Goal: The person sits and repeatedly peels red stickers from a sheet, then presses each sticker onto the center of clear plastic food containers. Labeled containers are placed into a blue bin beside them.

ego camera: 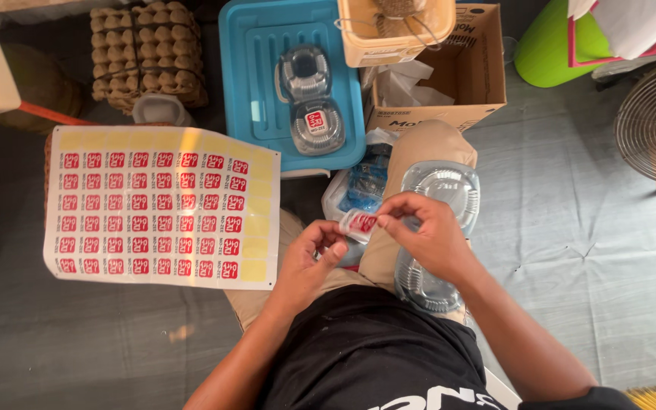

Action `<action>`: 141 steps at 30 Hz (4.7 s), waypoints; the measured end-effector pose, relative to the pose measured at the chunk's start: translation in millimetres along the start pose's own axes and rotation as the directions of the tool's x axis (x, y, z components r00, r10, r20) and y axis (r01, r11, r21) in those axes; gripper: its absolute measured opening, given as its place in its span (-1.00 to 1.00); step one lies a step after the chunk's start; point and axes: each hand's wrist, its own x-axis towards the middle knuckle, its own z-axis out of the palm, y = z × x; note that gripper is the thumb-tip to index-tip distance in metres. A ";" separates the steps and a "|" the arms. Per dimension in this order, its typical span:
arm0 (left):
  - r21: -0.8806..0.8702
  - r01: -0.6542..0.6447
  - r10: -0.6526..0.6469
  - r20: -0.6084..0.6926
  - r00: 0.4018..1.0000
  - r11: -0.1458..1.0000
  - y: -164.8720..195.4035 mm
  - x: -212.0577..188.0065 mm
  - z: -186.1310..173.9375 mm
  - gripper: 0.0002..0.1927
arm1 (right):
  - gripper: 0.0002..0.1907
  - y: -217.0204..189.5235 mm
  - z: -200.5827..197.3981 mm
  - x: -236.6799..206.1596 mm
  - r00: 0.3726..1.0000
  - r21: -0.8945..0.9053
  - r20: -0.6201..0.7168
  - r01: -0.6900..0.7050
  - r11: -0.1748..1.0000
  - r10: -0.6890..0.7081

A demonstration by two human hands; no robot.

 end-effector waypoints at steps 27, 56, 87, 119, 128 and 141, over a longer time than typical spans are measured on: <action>0.413 0.053 -0.072 0.030 0.997 0.909 1.6 103.4 122.3 -0.75 | -0.88 79.4 -67.7 -19.0 0.823 -0.398 -0.551 -0.113 0.911 -0.139; 0.671 -0.063 0.087 -0.002 0.996 0.738 -4.4 119.6 133.2 -0.80 | -0.82 92.6 -67.7 -2.8 0.802 -0.565 -0.537 -0.113 0.817 -0.261; 0.450 -0.132 0.046 0.196 0.979 0.883 -57.4 119.5 97.0 -0.38 | -0.62 100.9 -78.6 -26.6 0.886 -0.629 -0.056 0.326 0.706 -0.460; 0.458 -0.356 0.311 0.172 0.935 0.814 -46.4 103.2 96.1 -0.36 | -0.37 109.7 -69.8 -11.6 0.890 -0.459 -0.291 0.193 0.867 -0.351; 0.553 -0.530 0.496 0.227 0.838 0.643 -11.7 92.6 92.6 -0.44 | -0.31 116.2 -65.8 -23.8 0.860 -0.176 -0.301 0.375 0.910 -0.412; 0.279 -0.563 0.327 0.585 0.742 0.778 77.7 42.0 109.9 -0.59 | -0.33 107.4 -89.2 -5.3 0.986 -0.038 0.033 0.164 0.986 -0.163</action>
